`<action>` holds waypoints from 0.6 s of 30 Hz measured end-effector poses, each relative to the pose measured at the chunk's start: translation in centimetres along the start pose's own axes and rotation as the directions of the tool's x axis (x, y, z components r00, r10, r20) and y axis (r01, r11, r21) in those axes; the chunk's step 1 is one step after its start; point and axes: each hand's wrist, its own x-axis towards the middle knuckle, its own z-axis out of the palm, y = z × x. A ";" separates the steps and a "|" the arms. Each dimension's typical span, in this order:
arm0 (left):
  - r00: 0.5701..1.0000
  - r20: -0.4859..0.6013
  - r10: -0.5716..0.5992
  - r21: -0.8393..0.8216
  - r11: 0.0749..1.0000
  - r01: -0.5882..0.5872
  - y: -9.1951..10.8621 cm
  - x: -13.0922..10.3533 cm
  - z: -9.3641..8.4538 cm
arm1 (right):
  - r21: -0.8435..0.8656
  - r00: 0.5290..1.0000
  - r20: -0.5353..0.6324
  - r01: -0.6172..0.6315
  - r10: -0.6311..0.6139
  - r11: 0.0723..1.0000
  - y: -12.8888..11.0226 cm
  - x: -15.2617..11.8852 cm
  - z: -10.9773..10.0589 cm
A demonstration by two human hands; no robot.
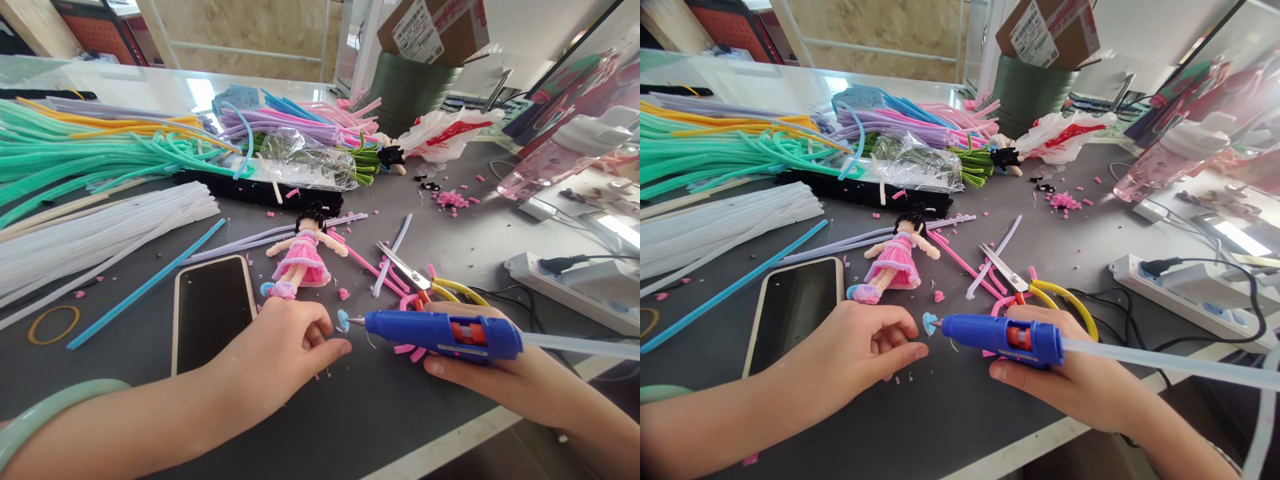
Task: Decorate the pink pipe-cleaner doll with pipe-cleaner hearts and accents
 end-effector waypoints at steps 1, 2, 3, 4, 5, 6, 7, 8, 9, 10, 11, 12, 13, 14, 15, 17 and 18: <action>1.000 0.000 -0.001 -0.042 0.999 0.001 0.2 0.0 0.1 | 0.013 1.000 -0.007 -0.002 0.002 1.000 -0.1 0.0 0.1; 1.000 -0.005 0.004 -0.076 0.997 -0.004 0.4 0.1 0.2 | 0.020 1.000 -0.017 -0.009 0.009 1.000 0.0 -0.1 0.2; 1.000 -0.012 0.013 -0.103 0.995 -0.014 0.5 0.1 0.3 | 0.019 0.999 -0.039 -0.019 0.019 1.000 0.1 -0.2 0.4; 0.999 -0.023 0.023 -0.118 0.993 -0.025 0.6 0.1 0.4 | 0.009 0.997 -0.075 -0.028 0.028 1.000 0.3 -0.4 0.5; 0.999 -0.037 0.030 -0.127 0.991 -0.035 0.6 0.1 0.5 | -0.006 0.992 -0.121 -0.040 0.039 0.999 0.6 -0.5 0.7; 0.998 -0.054 0.036 -0.136 0.990 -0.043 0.6 0.1 0.5 | -0.021 0.985 -0.167 -0.052 0.047 0.998 0.9 -0.7 0.9; 0.996 -0.077 0.041 -0.143 0.988 -0.052 0.6 0.1 0.5 | -0.032 0.978 -0.201 -0.058 0.051 0.998 1.1 -0.8 1.1; 0.994 -0.101 0.046 -0.150 0.987 -0.061 0.5 0.1 0.5 | -0.036 0.974 -0.221 -0.060 0.051 0.998 1.3 -0.9 1.2; 0.991 -0.125 0.053 -0.155 0.985 -0.072 0.4 0.1 0.4 | -0.031 0.974 -0.222 -0.056 0.048 0.998 1.3 -0.8 1.3; 0.987 -0.149 0.061 -0.155 0.984 -0.084 0.3 0.2 0.4 | -0.020 0.978 -0.202 -0.048 0.043 0.999 1.2 -0.7 1.3; 0.984 -0.166 0.069 -0.154 0.983 -0.095 0.2 0.2 0.4 | -0.007 0.984 -0.173 -0.035 0.033 0.999 1.0 -0.5 1.3; 0.981 -0.176 0.076 -0.153 0.983 -0.103 0.2 0.2 0.4 | 0.004 0.989 -0.146 -0.017 0.018 1.000 0.7 -0.3 1.3; 0.980 -0.183 0.080 -0.154 0.982 -0.109 0.1 0.2 0.3 | 0.012 0.992 -0.127 -0.002 0.003 1.000 0.4 -0.1 1.3; 0.979 -0.186 0.083 -0.156 0.981 -0.113 0.1 0.2 0.3 | 0.016 0.993 -0.116 0.012 -0.010 1.000 0.1 0.1 1.2; 0.978 -0.190 0.085 -0.160 0.980 -0.117 0.0 0.2 0.3 | 0.016 0.994 -0.109 0.025 -0.023 1.000 -0.2 0.3 1.2; 0.978 -0.192 0.081 -0.180 0.977 -0.116 0.0 0.2 0.3 | 0.012 0.992 -0.119 0.037 -0.036 0.999 -0.5 0.5 1.2; 0.979 -0.190 0.075 -0.188 0.976 -0.111 0.0 0.2 0.3 | 0.011 0.992 -0.120 0.039 -0.037 0.999 -0.6 0.5 1.2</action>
